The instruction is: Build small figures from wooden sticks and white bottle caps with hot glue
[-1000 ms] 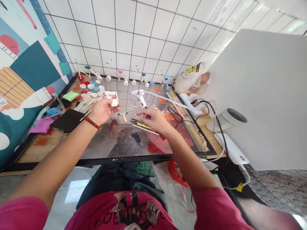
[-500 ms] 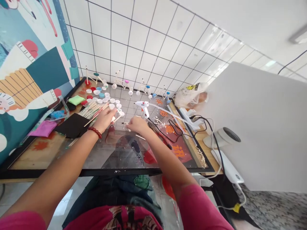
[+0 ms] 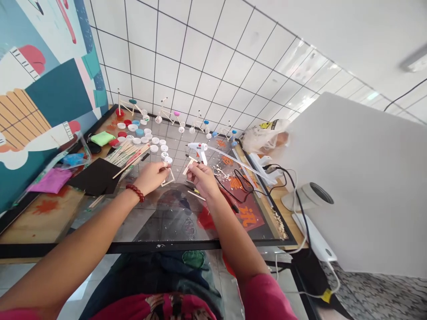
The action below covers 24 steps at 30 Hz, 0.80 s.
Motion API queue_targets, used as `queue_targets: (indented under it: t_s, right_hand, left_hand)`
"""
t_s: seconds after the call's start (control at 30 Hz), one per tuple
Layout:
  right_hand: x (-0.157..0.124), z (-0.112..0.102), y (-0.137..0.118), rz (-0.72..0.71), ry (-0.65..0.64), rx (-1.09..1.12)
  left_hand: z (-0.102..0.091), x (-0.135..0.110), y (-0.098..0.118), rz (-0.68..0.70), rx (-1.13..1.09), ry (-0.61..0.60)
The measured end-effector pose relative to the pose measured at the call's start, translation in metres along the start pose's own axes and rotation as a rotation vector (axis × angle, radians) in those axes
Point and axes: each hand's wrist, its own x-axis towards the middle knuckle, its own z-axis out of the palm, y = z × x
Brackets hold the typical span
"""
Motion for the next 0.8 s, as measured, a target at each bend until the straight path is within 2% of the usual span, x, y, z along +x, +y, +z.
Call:
queue_targets:
  t_s: [0.1, 0.17, 0.27, 0.43, 0.63, 0.7, 0.8]
  right_hand:
    - [-0.001, 0.005, 0.002, 0.032, 0.021, 0.108]
    - [-0.002, 0.009, 0.001, 0.075, 0.029, 0.185]
    - [-0.006, 0.013, 0.001, 0.147, 0.023, 0.253]
    - [-0.010, 0.017, 0.000, 0.172, -0.002, 0.271]
    - [-0.011, 0.013, -0.005, 0.154, -0.029, 0.283]
    - [-0.012, 0.013, -0.007, 0.133, -0.051, 0.291]
    - [-0.014, 0.013, -0.009, 0.112, -0.096, 0.307]
  left_hand:
    - [0.001, -0.006, 0.009, 0.227, 0.109, 0.184]
    - [0.002, -0.011, 0.018, 0.319, 0.041, 0.203]
    - [0.004, -0.018, 0.029, 0.323, -0.118, 0.133]
    - [0.005, -0.020, 0.033, 0.321, -0.219, 0.147]
    - [0.006, -0.020, 0.030, 0.246, -0.449, -0.054]
    - [0.005, -0.021, 0.031, 0.249, -0.448, -0.047]
    - [0.001, -0.023, 0.034, 0.301, -0.349, 0.038]
